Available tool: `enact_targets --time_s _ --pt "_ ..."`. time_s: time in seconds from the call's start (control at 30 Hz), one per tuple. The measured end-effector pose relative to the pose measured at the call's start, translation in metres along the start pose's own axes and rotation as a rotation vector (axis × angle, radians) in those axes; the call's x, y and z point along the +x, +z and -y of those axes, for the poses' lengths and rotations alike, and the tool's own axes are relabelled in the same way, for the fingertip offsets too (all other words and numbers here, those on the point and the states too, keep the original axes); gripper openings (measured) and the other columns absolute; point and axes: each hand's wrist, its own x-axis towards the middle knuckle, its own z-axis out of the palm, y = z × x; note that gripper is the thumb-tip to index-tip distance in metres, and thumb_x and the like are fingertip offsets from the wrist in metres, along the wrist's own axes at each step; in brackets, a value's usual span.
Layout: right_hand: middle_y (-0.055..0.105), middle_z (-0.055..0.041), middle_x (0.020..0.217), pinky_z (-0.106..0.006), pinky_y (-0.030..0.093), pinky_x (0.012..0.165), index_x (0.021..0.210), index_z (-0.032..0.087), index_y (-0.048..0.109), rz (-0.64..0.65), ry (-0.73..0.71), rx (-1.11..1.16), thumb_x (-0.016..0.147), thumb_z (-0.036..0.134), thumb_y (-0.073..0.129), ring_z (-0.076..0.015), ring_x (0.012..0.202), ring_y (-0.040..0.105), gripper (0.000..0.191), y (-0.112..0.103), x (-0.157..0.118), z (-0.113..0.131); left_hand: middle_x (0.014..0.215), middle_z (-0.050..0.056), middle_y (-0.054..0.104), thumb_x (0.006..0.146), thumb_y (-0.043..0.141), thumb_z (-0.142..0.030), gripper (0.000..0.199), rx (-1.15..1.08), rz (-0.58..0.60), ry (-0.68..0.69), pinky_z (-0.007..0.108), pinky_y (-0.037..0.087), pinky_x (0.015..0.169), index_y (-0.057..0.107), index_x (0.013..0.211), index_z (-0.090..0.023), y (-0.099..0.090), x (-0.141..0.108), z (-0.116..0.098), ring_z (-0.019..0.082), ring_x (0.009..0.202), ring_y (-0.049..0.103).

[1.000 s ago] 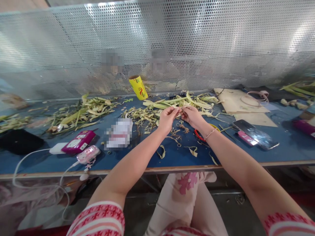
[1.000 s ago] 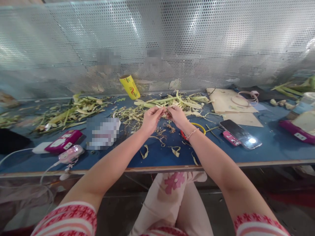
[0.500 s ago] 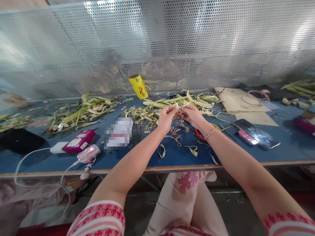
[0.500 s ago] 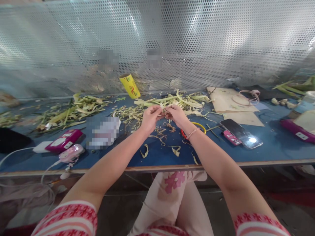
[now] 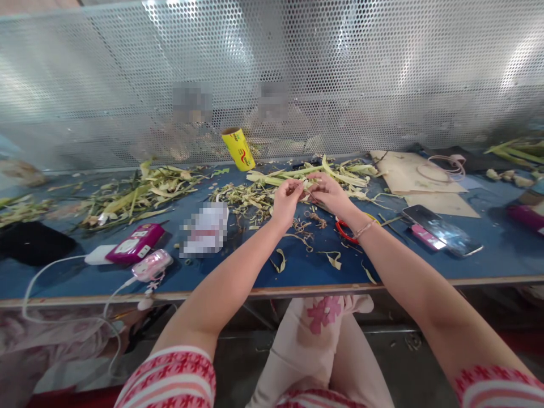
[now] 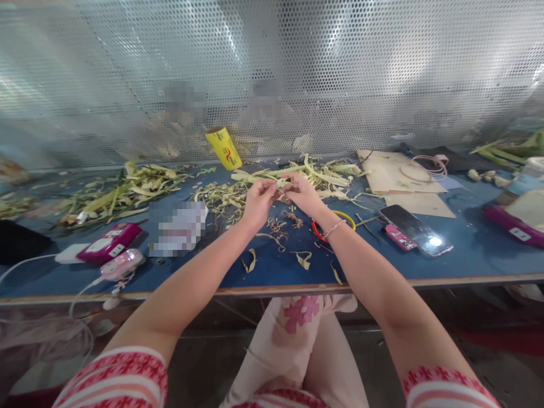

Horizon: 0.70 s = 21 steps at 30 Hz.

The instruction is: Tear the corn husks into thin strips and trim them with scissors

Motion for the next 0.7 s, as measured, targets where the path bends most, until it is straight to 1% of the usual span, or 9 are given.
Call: enact_targets --time_s 0.1,0.2,0.27,0.33,0.4,0.5,0.57,0.63,0.7 --pt "0.063 0.0049 0.068 -0.025 0.045 0.066 0.098 0.022 0.056 0.022 -0.074 -0.094 0.063 0.008 0.066 -0.0114 0.062 0.057 0.039 -0.001 0.000 0.000 0.064 -0.004 0.056 0.072 0.074 -0.028 0.020 0.012 0.001 0.027 0.029 0.053 0.076 0.056 0.073 -0.018 -0.002 0.001 0.002 0.010 0.064 0.058" --pt "0.063 0.0034 0.070 -0.027 0.046 0.067 0.088 0.021 0.061 -0.013 -0.147 -0.202 0.065 0.017 0.073 -0.0120 0.065 0.057 0.026 -0.002 0.000 -0.002 0.066 -0.003 0.058 0.075 0.072 -0.029 0.018 0.048 0.034 0.043 0.027 0.052 0.073 0.059 0.074 -0.018 -0.005 0.002 0.004 0.010 0.065 0.059" --pt "0.064 0.0016 0.073 -0.028 0.046 0.067 0.080 0.021 0.064 -0.049 -0.179 -0.269 0.070 0.023 0.071 -0.0128 0.065 0.057 0.013 -0.003 0.000 -0.005 0.067 -0.002 0.060 0.075 0.072 -0.030 0.017 0.088 0.044 0.059 0.026 0.051 0.071 0.061 0.075 -0.017 -0.006 0.002 0.004 0.010 0.065 0.058" --pt "0.065 0.0004 0.074 -0.029 0.046 0.066 0.078 0.021 0.067 -0.078 -0.193 -0.336 0.076 0.026 0.067 -0.0136 0.064 0.058 0.006 -0.005 0.001 -0.007 0.066 -0.002 0.060 0.074 0.072 -0.029 0.016 0.137 0.049 0.077 0.026 0.049 0.069 0.063 0.075 -0.017 -0.006 0.002 0.004 0.010 0.064 0.057" --pt "0.065 -0.0004 0.075 -0.031 0.046 0.067 0.079 0.022 0.070 -0.097 -0.230 -0.421 0.079 0.027 0.065 -0.0145 0.063 0.057 0.007 -0.008 0.001 -0.008 0.063 -0.001 0.060 0.074 0.072 -0.029 0.014 0.181 0.051 0.088 0.026 0.048 0.068 0.065 0.074 -0.016 -0.006 0.001 0.002 0.011 0.063 0.057" --pt "0.064 -0.0024 0.077 -0.034 0.046 0.072 0.079 0.023 0.073 -0.104 -0.367 -0.568 0.081 0.031 0.066 -0.0168 0.071 0.056 0.011 -0.012 0.001 -0.007 0.063 -0.001 0.062 0.074 0.072 -0.029 0.014 0.201 0.034 0.079 0.027 0.048 0.070 0.066 0.074 -0.017 -0.004 0.000 0.000 0.012 0.063 0.057" --pt "0.061 -0.0037 0.081 -0.035 0.046 0.073 0.077 0.024 0.075 -0.119 -0.437 -0.638 0.082 0.035 0.067 -0.0175 0.074 0.053 0.014 -0.014 0.001 -0.006 0.065 0.000 0.062 0.075 0.070 -0.028 0.012 0.210 0.029 0.067 0.028 0.047 0.071 0.066 0.073 -0.017 -0.004 -0.001 -0.002 0.013 0.064 0.058" --pt "0.057 -0.0046 0.086 -0.035 0.046 0.071 0.076 0.024 0.075 -0.157 -0.468 -0.671 0.082 0.039 0.068 -0.0175 0.076 0.051 0.017 -0.013 0.001 -0.004 0.066 0.000 0.063 0.074 0.069 -0.024 0.008 0.258 0.043 0.074 0.027 0.045 0.070 0.066 0.072 -0.017 -0.002 -0.002 -0.005 0.013 0.065 0.057" --pt "0.053 -0.0049 0.088 -0.036 0.047 0.073 0.073 0.024 0.076 -0.202 -0.488 -0.681 0.080 0.041 0.069 -0.0183 0.080 0.051 0.019 -0.012 0.002 -0.003 0.065 -0.001 0.061 0.072 0.069 -0.018 0.005 0.347 0.073 0.114 0.027 0.042 0.068 0.066 0.069 -0.018 0.000 -0.005 -0.007 0.013 0.063 0.054"
